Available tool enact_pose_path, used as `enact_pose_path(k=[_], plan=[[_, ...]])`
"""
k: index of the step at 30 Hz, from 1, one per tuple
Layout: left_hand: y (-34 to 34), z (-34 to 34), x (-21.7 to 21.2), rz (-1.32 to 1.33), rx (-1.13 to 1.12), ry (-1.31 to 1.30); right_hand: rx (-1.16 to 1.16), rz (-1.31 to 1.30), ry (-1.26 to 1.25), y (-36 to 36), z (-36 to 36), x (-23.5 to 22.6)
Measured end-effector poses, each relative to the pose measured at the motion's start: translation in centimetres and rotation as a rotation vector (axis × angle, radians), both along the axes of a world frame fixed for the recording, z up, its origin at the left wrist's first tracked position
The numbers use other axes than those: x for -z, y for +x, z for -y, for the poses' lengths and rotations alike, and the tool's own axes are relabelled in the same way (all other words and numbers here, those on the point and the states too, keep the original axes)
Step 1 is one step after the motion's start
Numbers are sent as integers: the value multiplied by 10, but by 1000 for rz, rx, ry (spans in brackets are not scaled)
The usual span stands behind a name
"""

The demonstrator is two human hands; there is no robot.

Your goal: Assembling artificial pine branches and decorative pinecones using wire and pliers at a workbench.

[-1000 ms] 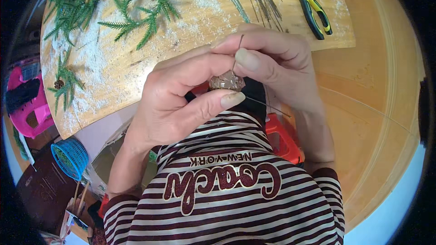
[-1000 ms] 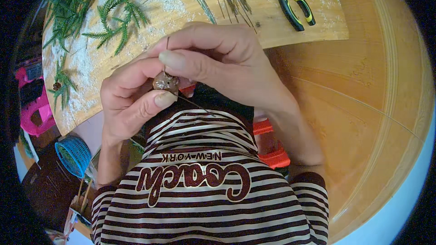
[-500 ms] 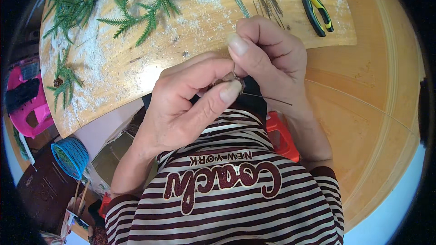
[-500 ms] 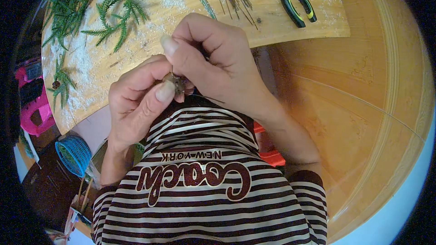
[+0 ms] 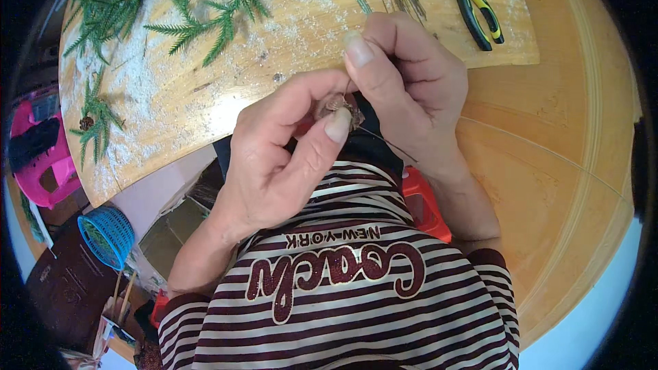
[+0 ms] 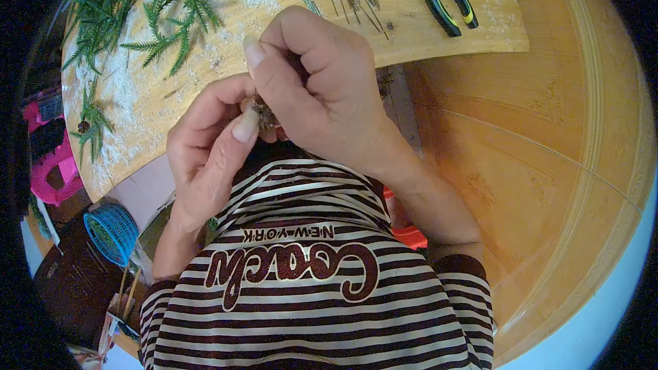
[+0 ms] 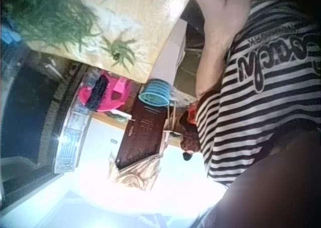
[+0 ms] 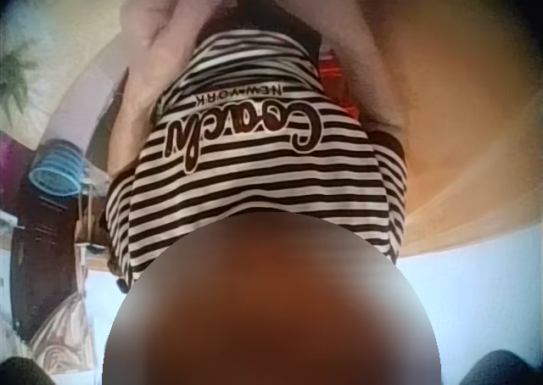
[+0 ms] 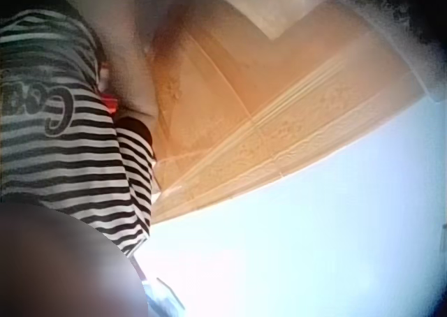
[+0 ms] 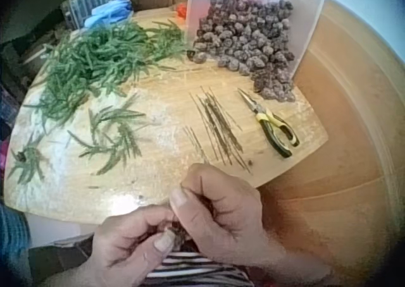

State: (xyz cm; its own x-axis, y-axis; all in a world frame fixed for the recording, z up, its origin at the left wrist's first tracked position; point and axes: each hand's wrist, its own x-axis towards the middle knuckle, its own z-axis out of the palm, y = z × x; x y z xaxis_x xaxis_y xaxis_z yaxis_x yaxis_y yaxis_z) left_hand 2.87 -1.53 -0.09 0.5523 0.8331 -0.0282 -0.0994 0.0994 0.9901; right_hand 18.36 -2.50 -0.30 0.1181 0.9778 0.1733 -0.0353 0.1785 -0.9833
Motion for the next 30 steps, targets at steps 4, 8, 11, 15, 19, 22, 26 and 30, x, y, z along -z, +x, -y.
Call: enact_pose_path(k=[4,8,11,15,19,22,26,30], plan=[[-2,-3,-3,-184,-13,245,50,193,120,1,-1,1],[1,-6,-3,-303,-28,524,68,268,157,0,-1,1],[0,-12,2,-294,-27,733,74,330,187,1,-2,1],[-3,-18,9,-241,-20,821,76,322,211,1,-2,2],[-7,-16,8,-254,-31,717,41,152,84,-4,0,-1],[-9,-14,4,-282,-61,657,-40,-60,-115,0,0,-6],[-12,-15,4,-286,-108,607,0,-105,-78,10,11,14],[-12,-17,5,-287,-140,604,-187,117,-90,15,31,4]])
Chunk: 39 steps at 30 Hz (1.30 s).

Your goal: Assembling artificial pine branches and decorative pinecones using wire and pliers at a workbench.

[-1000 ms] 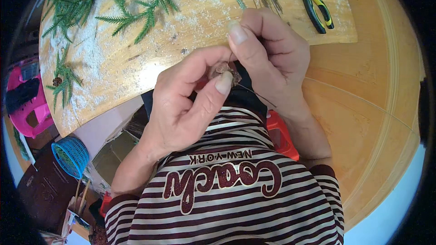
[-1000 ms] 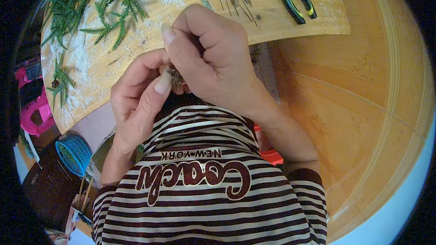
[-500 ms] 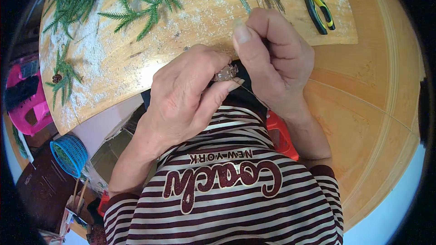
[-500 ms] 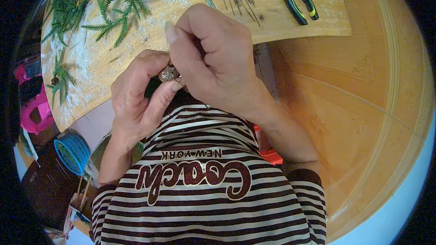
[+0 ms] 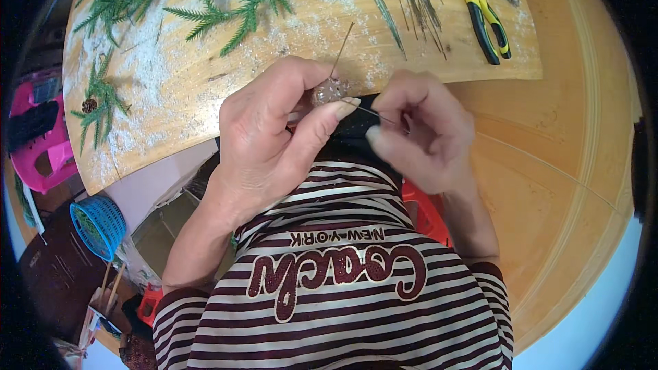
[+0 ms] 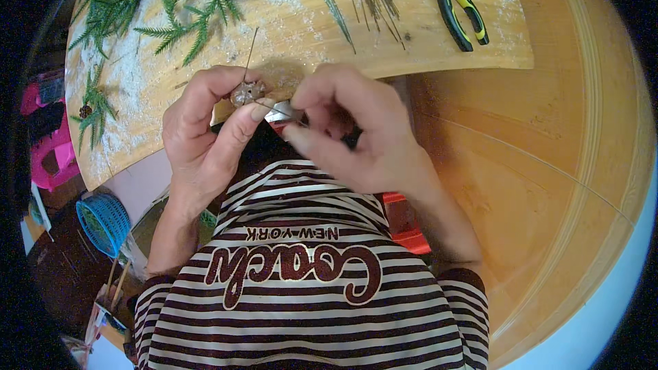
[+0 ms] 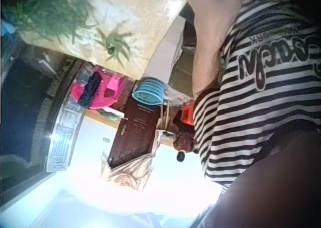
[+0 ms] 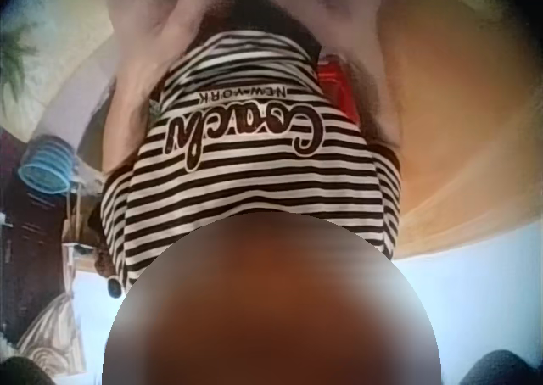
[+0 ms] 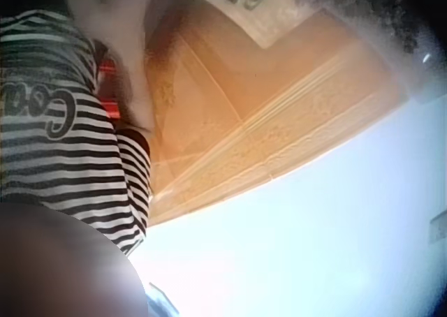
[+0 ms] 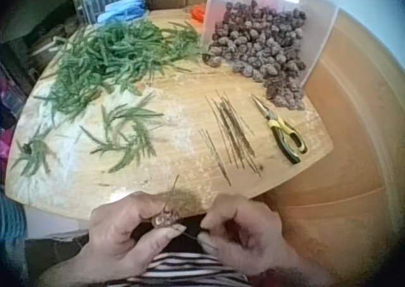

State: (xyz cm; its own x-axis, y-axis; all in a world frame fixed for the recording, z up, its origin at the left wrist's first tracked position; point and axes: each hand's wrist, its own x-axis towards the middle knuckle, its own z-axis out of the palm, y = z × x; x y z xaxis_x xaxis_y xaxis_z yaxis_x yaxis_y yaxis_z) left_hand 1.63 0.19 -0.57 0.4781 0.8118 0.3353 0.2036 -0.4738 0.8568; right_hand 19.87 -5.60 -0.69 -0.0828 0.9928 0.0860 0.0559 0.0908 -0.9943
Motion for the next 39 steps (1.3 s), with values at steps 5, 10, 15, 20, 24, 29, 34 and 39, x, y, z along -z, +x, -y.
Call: enact_pose_path(k=[5,10,15,20,24,29,34,39], plan=[[2,2,2,2,22,-36,-12,91,230,-7,-7,-2],[4,2,4,14,12,8,33,145,337,-5,-10,-3],[2,0,3,-14,16,38,32,96,280,-6,-7,0],[2,-4,4,-33,58,106,30,233,356,-3,-11,-5],[-1,-8,8,-51,99,205,27,241,329,-2,-17,-11],[2,0,1,-6,38,13,14,255,341,-6,-21,-17],[-3,-1,0,-45,41,44,3,286,299,-8,-19,-26],[-5,-1,1,-19,69,129,17,-142,-76,9,-21,-8]])
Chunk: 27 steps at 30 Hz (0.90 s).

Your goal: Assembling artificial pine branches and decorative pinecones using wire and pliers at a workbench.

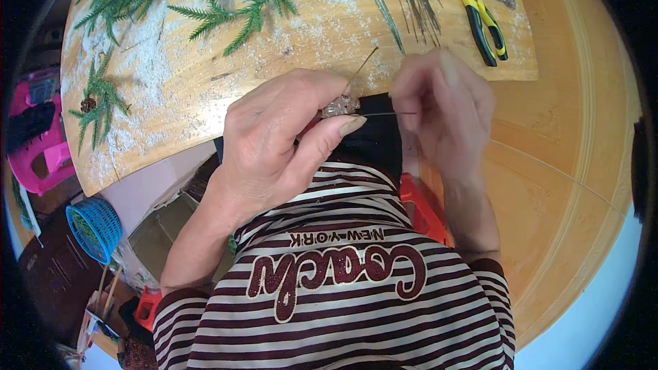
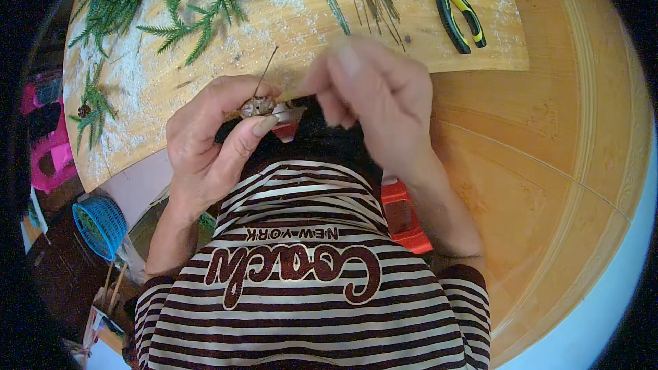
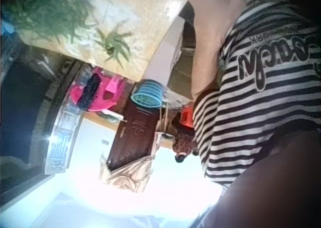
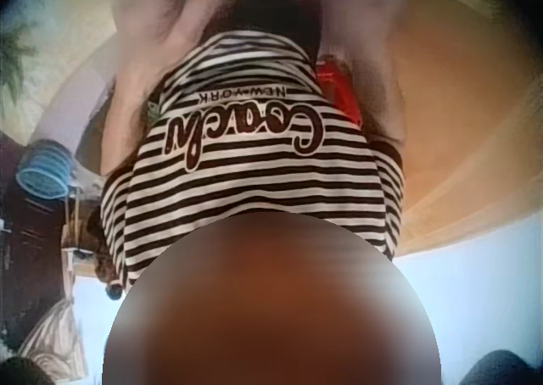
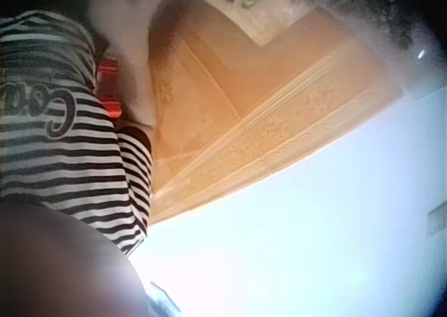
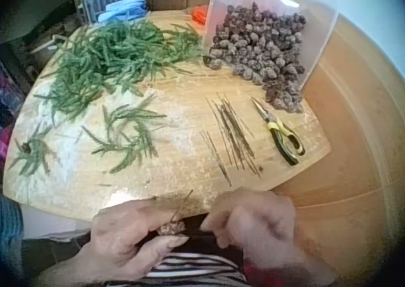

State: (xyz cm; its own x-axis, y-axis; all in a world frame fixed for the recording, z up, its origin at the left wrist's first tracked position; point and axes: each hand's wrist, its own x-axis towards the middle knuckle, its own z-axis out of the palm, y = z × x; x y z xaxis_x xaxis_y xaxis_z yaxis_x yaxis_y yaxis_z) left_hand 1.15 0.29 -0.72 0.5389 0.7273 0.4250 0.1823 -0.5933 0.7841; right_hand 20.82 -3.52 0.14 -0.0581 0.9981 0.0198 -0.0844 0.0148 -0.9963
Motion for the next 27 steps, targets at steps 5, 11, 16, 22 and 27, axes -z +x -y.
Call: enact_pose_path(k=[5,11,16,22,27], plan=[[-1,0,2,1,26,6,35,-207,-123,-19,3,3],[1,0,2,12,47,55,-33,-182,14,-26,-6,3],[-2,2,0,-10,31,0,-9,-157,31,-28,-5,3],[2,8,-2,56,-38,-124,56,-141,86,-32,-4,0],[-1,2,-1,15,22,15,80,-37,215,-31,-7,-3]])
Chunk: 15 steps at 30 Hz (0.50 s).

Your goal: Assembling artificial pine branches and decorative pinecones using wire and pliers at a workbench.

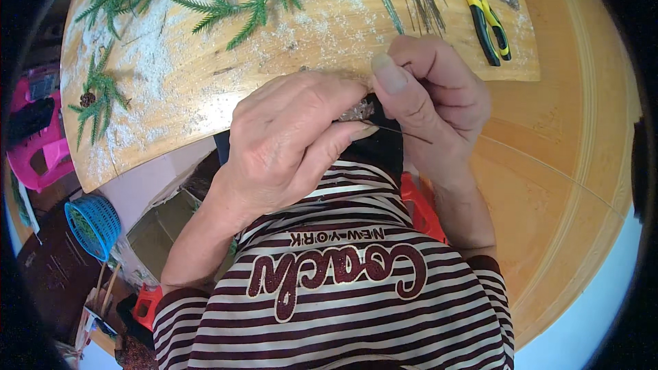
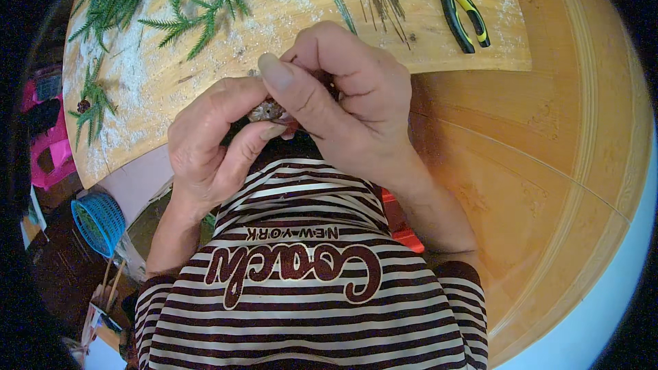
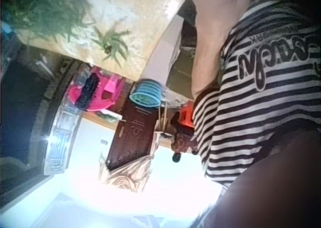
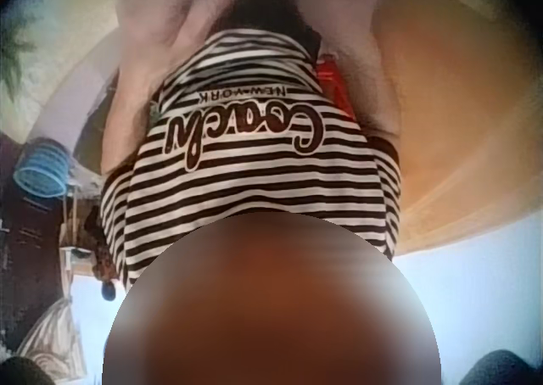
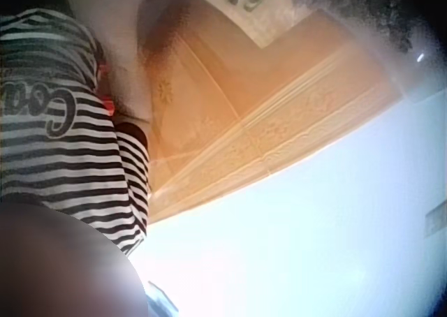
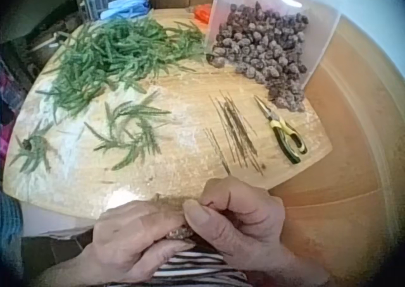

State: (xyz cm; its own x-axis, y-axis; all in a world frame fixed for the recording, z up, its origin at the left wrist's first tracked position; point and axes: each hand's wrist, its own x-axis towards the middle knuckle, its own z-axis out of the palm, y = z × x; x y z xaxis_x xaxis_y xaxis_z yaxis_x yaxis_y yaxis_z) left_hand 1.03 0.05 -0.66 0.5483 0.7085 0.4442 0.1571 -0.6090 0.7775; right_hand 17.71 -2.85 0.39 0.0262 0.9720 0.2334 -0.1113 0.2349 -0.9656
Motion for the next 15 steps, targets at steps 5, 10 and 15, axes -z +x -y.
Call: enact_pose_path(k=[5,10,15], plan=[[0,-1,6,44,-3,111,56,207,190,0,-4,0],[3,-2,5,151,19,57,104,217,277,-1,-5,-1],[4,3,5,254,7,-176,108,192,168,-6,2,-3]])
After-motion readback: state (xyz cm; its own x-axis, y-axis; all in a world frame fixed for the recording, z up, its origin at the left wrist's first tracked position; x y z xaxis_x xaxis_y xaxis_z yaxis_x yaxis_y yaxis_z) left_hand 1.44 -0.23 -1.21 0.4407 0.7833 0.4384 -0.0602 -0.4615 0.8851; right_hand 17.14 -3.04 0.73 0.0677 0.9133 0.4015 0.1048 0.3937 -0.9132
